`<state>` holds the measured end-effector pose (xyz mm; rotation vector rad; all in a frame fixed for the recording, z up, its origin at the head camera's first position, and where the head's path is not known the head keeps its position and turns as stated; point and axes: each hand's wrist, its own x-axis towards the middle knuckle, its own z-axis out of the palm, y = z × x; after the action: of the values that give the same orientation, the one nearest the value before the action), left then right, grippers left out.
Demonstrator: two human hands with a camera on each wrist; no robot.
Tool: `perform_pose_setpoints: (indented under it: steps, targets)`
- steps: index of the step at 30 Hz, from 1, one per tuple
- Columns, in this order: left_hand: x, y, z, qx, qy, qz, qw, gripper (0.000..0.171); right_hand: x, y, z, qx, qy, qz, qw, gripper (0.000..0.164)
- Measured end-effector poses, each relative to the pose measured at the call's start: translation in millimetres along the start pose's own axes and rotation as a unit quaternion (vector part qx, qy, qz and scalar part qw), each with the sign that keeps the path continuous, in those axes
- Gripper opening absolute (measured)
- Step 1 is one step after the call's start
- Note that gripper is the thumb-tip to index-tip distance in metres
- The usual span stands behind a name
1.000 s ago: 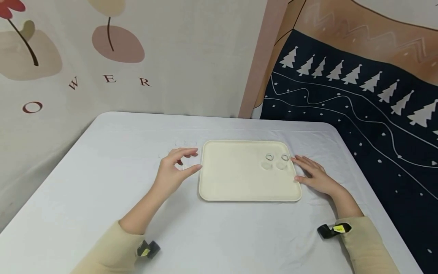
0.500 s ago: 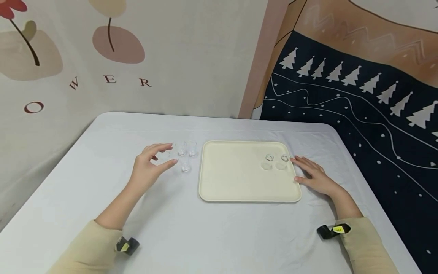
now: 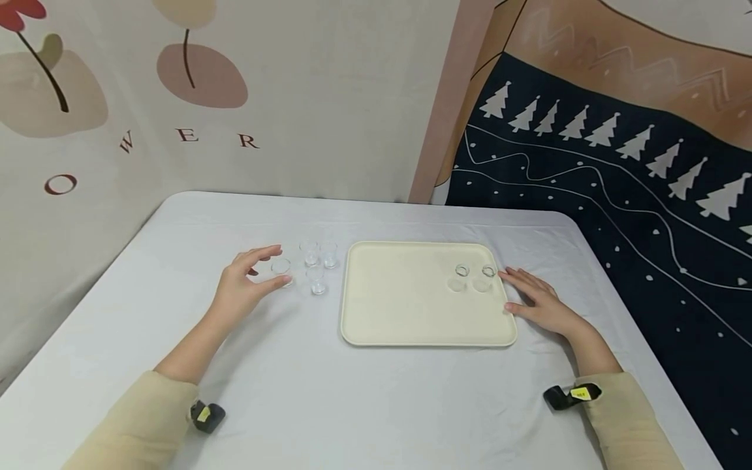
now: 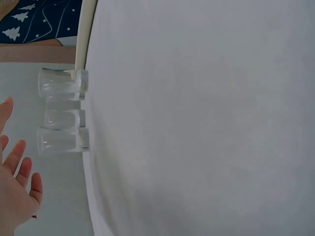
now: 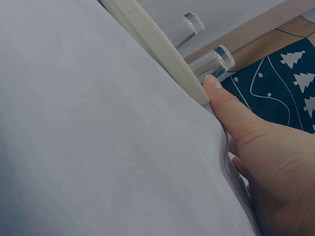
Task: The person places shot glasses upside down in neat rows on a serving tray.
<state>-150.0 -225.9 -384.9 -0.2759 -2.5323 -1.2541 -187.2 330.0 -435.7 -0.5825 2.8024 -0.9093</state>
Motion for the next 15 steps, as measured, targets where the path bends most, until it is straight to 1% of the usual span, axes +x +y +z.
perform_pose_setpoints:
  steps: [5,11,15]
  targets:
    - [1.1,-7.1,0.2,0.000,-0.014,-0.024,0.9996,0.060,0.2,1.1,0.0,-0.001,0.002,-0.007,1.000,0.068]
    - [2.7,-20.2,-0.4,-0.004,-0.034,-0.060,0.9976,0.065,0.5,2.1,0.6,-0.001,0.004,-0.005,1.000,0.068]
    - [2.8,-30.6,0.5,-0.010,-0.046,-0.067,0.9967,0.066,0.5,2.3,0.5,-0.003,0.003,-0.004,1.000,0.068]
